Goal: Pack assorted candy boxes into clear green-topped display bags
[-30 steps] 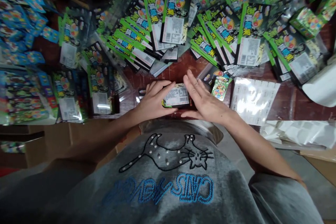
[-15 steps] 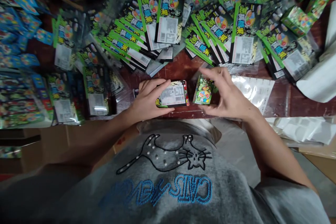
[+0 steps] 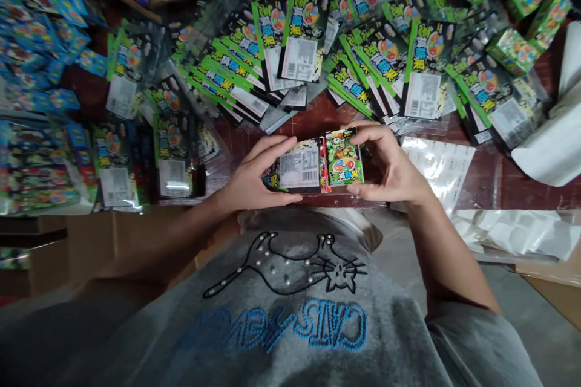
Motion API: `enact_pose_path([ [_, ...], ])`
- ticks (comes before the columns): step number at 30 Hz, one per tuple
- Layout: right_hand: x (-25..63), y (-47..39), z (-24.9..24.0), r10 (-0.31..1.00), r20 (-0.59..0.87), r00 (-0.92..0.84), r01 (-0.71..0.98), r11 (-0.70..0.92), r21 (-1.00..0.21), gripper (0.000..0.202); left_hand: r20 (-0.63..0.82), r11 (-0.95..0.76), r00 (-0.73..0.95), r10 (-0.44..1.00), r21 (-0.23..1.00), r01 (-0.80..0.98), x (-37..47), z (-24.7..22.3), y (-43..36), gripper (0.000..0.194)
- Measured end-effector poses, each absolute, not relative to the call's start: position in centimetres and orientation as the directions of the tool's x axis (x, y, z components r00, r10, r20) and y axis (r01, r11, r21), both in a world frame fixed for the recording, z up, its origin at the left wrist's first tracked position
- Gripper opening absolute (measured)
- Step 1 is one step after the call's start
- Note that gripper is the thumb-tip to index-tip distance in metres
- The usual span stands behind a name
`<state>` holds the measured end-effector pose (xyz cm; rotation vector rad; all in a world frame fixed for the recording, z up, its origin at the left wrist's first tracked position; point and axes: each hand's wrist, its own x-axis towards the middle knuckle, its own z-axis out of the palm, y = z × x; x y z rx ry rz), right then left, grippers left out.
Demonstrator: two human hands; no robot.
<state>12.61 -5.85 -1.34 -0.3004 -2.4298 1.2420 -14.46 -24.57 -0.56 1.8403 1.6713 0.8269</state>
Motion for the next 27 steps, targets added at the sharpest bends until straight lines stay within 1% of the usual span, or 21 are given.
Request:
enact_pose_path([
  [2, 12.8, -5.1, -0.8, 0.339, 0.210, -0.917, 0.025, 0.574, -0.818, 0.074, 0.098, -0.099, 0.041, 0.994, 0.718, 0.689, -14.3, -0.6, -24.5, 0.107],
  [4, 12.5, -4.7, -0.2, 0.326, 0.206, -0.923, 0.019, 0.572, -0.820, 0.075, 0.101, -0.084, 0.018, 0.995, 0.699, 0.710, -14.0, -0.7, -24.4, 0.106],
  [6, 12.3, -4.7, 0.4, 0.310, 0.212, -0.927, 0.014, 0.594, -0.805, 0.077, 0.092, -0.058, -0.006, 0.996, 0.677, 0.734, -13.7, -0.7, -24.4, 0.104],
  [9, 12.4, -4.9, 0.8, 0.268, 0.156, -0.951, 0.056, 0.642, -0.764, 0.079, 0.083, -0.030, -0.029, 0.996, 0.633, 0.773, -13.2, -0.8, -24.4, 0.106],
  [11, 12.9, -5.0, 0.7, 0.296, 0.111, -0.949, 0.120, 0.665, -0.738, 0.076, 0.105, -0.046, -0.020, 0.994, 0.585, 0.810, -12.9, -0.8, -24.5, 0.109],
  [14, 13.2, -5.0, 0.3, 0.376, 0.127, -0.918, 0.172, 0.665, -0.727, 0.078, 0.149, -0.098, 0.022, 0.989, 0.526, 0.845, -12.3, -0.9, -24.3, 0.109],
  [16, 13.0, -5.0, -0.1, 0.372, 0.128, -0.919, 0.169, 0.667, -0.725, 0.080, 0.154, -0.105, 0.028, 0.988, 0.521, 0.847, -11.6, -0.8, -23.8, 0.108],
  [18, 12.4, -5.1, -0.6, 0.367, 0.120, -0.922, 0.177, 0.678, -0.713, 0.079, 0.139, -0.056, -0.025, 0.990, 0.548, 0.835, -10.7, -0.6, -23.1, 0.111],
  [19, 12.0, -5.2, -0.9, 0.391, 0.130, -0.911, 0.192, 0.682, -0.706, 0.081, 0.133, -0.014, -0.076, 0.988, 0.571, 0.821, -10.2, -0.5, -22.5, 0.114],
  [21, 11.3, -5.5, -1.6, 0.494, 0.179, -0.851, 0.241, 0.670, -0.703, 0.087, 0.124, 0.077, -0.199, 0.972, 0.633, 0.770, -9.3, -0.4, -21.4, 0.120],
  [22, 11.0, -5.7, -2.0, 0.553, 0.205, -0.808, 0.265, 0.650, -0.712, 0.090, 0.121, 0.111, -0.254, 0.960, 0.668, 0.736, -8.9, -0.5, -20.8, 0.117],
  [24, 10.6, -5.9, -2.7, 0.634, 0.220, -0.741, 0.298, 0.605, -0.738, 0.090, 0.118, 0.134, -0.319, 0.940, 0.734, 0.666, -8.4, -0.7, -19.6, 0.100],
  [26, 10.5, -6.0, -3.3, 0.661, 0.195, -0.725, 0.311, 0.566, -0.764, 0.083, 0.115, 0.104, -0.312, 0.943, 0.789, 0.605, -8.1, -1.2, -18.9, 0.081],
  [27, 10.5, -6.1, -3.5, 0.669, 0.177, -0.722, 0.308, 0.539, -0.784, 0.080, 0.115, 0.073, -0.286, 0.951, 0.817, 0.571, -8.1, -1.5, -18.6, 0.076],
])
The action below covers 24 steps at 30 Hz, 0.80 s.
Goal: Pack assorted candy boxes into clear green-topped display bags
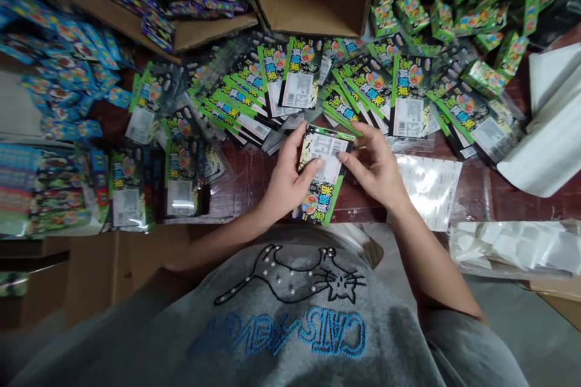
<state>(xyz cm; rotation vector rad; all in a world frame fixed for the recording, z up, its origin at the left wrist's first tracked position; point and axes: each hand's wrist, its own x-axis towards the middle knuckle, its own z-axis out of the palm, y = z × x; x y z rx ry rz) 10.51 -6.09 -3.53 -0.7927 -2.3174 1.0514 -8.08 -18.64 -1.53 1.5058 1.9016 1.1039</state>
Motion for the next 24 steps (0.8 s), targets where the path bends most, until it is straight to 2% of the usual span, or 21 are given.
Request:
enact_pose_path([
  [5, 10.9, -7.2, -3.9, 0.803, 0.085, -0.590, 0.155, 0.216, -0.964, 0.066, 0.077, -0.036, -0.125, 0.989, 0.952, 0.305, -8.9, -3.1, -18.7, 0.072],
  [8, 11.1, -8.3, -3.5, 0.836, -0.008, -0.548, 0.097, 0.054, -0.994, 0.047, 0.074, -0.057, -0.077, 0.994, 0.976, 0.210, -10.2, -3.7, -18.8, 0.062],
  [11, 11.3, -8.8, -2.8, 0.806, -0.118, -0.580, 0.135, -0.048, -0.990, 0.039, 0.114, -0.103, -0.034, 0.993, 0.968, 0.229, -11.5, -3.9, -18.4, 0.042],
  [13, 11.4, -8.8, -2.5, 0.802, -0.107, -0.588, 0.142, -0.028, -0.989, 0.036, 0.153, -0.132, -0.053, 0.987, 0.948, 0.290, -11.9, -3.7, -18.0, 0.029],
  [16, 11.4, -8.7, -2.6, 0.846, 0.052, -0.531, 0.122, 0.138, -0.983, 0.030, 0.177, -0.129, -0.142, 0.974, 0.947, 0.294, -11.5, -3.4, -17.1, 0.023],
  [18, 11.5, -8.9, -2.9, 0.872, 0.123, -0.473, 0.108, 0.196, -0.975, 0.037, 0.125, -0.086, -0.213, 0.969, 0.979, 0.183, -10.7, -3.3, -16.7, 0.021],
  [20, 11.6, -9.0, -3.0, 0.888, 0.130, -0.440, 0.107, 0.195, -0.975, 0.042, 0.049, -0.041, -0.257, 0.965, 0.999, 0.036, -10.2, -3.3, -16.3, 0.028],
  [22, 11.9, -9.0, -2.7, 0.883, 0.119, -0.454, 0.106, 0.186, -0.977, 0.032, -0.019, 0.012, -0.250, 0.968, 0.999, -0.032, -10.0, -3.1, -16.1, 0.035],
  [24, 12.2, -8.9, -1.9, 0.866, 0.081, -0.493, 0.102, 0.150, -0.983, 0.016, -0.075, 0.077, -0.195, 0.978, 0.997, -0.001, -10.2, -2.7, -15.8, 0.030],
])
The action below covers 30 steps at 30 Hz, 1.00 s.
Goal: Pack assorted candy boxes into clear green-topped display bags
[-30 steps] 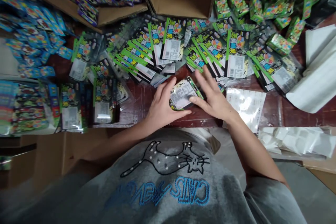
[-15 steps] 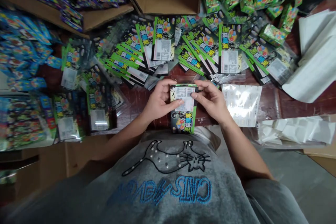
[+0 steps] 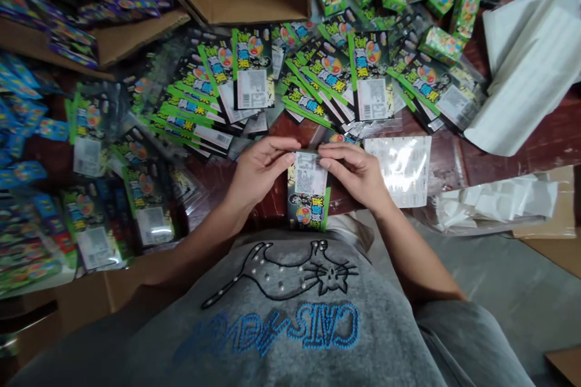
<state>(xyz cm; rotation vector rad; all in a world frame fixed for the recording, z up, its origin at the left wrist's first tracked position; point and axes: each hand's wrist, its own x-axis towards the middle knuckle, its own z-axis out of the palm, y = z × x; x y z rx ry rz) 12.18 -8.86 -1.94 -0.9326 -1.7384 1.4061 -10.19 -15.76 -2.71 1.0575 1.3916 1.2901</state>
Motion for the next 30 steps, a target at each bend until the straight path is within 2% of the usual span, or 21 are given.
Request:
enact_pose_path([
  [2, 12.4, -8.7, -1.1, 0.865, -0.004, -0.501, 0.104, 0.056, -0.993, 0.014, -0.097, 0.106, -0.135, 0.986, 0.992, 0.063, -10.4, -2.1, -15.3, 0.020],
  [8, 12.7, -7.7, 0.3, 0.887, -0.261, -0.380, 0.074, -0.252, -0.965, 0.033, -0.165, 0.179, -0.108, 0.980, 0.975, 0.131, -9.5, -0.1, -13.2, 0.018],
  [12, 14.1, -6.6, 0.2, 0.852, -0.344, -0.396, 0.129, -0.319, -0.939, 0.031, -0.230, 0.234, -0.051, 0.972, 0.965, 0.122, -8.6, 0.4, -11.9, 0.019],
  [15, 15.8, -6.6, -0.2, 0.831, -0.347, -0.436, 0.157, -0.309, -0.938, 0.029, -0.251, 0.246, 0.040, 0.967, 0.965, 0.092, -8.4, 0.3, -11.6, 0.021],
  [20, 18.2, -7.7, 0.0, 0.794, -0.216, -0.568, 0.168, -0.146, -0.975, 0.021, -0.215, 0.205, 0.162, 0.963, 0.976, 0.078, -7.9, -0.1, -11.8, 0.023],
  [23, 20.3, -6.5, 0.9, 0.750, -0.094, -0.655, 0.241, 0.090, -0.966, 0.019, -0.209, 0.191, 0.187, 0.960, 0.975, 0.111, -6.8, -0.6, -11.1, 0.022],
  [25, 22.4, -4.2, 1.4, 0.749, 0.005, -0.663, 0.358, 0.323, -0.876, 0.022, -0.195, 0.173, 0.238, 0.952, 0.979, 0.109, -5.6, -1.3, -10.1, 0.021],
  [27, 24.8, -0.9, 1.5, 0.745, 0.080, -0.663, 0.499, 0.518, -0.695, 0.032, -0.176, 0.157, 0.330, 0.927, 0.984, 0.083, -4.0, -2.2, -8.8, 0.020],
  [30, 27.5, 4.0, 0.4, 0.657, 0.009, -0.754, 0.580, 0.671, -0.462, 0.041, -0.155, 0.148, 0.469, 0.870, 0.988, 0.053, -1.7, -3.9, -7.0, 0.015],
])
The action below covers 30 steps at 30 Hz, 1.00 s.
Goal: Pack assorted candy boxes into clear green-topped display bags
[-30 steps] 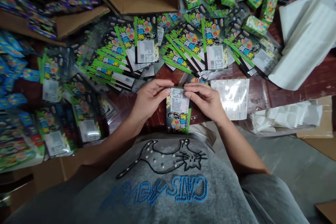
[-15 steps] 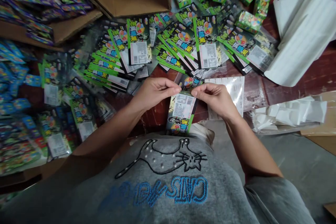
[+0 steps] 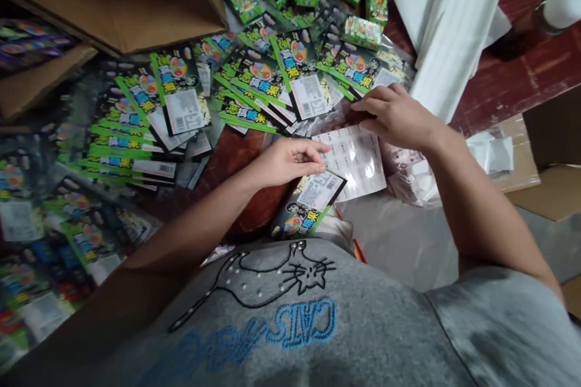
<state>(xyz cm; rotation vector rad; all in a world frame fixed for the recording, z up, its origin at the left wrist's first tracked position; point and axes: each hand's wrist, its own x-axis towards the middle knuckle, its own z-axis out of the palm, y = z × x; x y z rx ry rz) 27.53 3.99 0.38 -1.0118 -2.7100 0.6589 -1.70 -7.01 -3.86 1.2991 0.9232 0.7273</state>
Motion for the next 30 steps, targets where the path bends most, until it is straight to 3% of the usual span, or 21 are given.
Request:
enact_pose_path([
  [4, 28.0, 7.2, -1.5, 0.592, -0.152, -0.792, 0.583, 0.658, -0.477, 0.023, -0.156, 0.144, 0.480, 0.863, 0.988, 0.062, 0.0, -5.6, -6.0, 0.012],
  [8, 27.9, 6.3, -0.8, 0.646, -0.102, -0.757, 0.602, 0.627, -0.494, 0.004, -0.149, 0.130, 0.434, 0.889, 0.989, 0.073, 0.5, -6.0, -6.2, 0.011],
  [11, 28.8, 4.3, 1.7, 0.669, -0.006, -0.743, 0.569, 0.627, -0.532, 0.020, -0.151, 0.119, 0.403, 0.903, 0.987, 0.105, 1.0, -5.6, -6.3, 0.008],
  [14, 29.4, 1.9, 4.1, 0.789, 0.077, -0.609, 0.509, 0.464, -0.725, 0.024, -0.147, 0.086, 0.379, 0.914, 0.981, 0.172, 1.3, -4.6, -6.4, 0.009],
  [17, 28.1, -0.7, 5.3, 0.832, -0.108, -0.544, 0.386, 0.134, -0.912, 0.031, -0.144, 0.079, 0.382, 0.913, 0.980, 0.180, 0.8, -2.9, -7.1, 0.005],
  [19, 26.2, -2.2, 5.5, 0.737, -0.234, -0.634, 0.299, -0.046, -0.953, 0.050, -0.148, 0.103, 0.412, 0.899, 0.986, 0.130, 0.0, -1.7, -7.7, 0.009],
  [22, 23.3, -3.7, 5.0, 0.659, -0.282, -0.698, 0.233, -0.163, -0.959, 0.073, -0.155, 0.138, 0.412, 0.898, 0.988, 0.071, -1.4, -0.1, -8.8, 0.014],
  [26, 21.2, -4.6, 4.1, 0.668, -0.232, -0.707, 0.221, -0.103, -0.970, 0.077, -0.172, 0.170, 0.362, 0.916, 0.985, 0.038, -2.6, 1.0, -10.2, 0.015],
  [30, 20.5, -6.0, 3.7, 0.751, 0.020, -0.660, 0.291, 0.280, -0.915, 0.078, -0.163, 0.173, 0.316, 0.935, 0.985, -0.003, -3.6, 1.4, -11.5, 0.014],
])
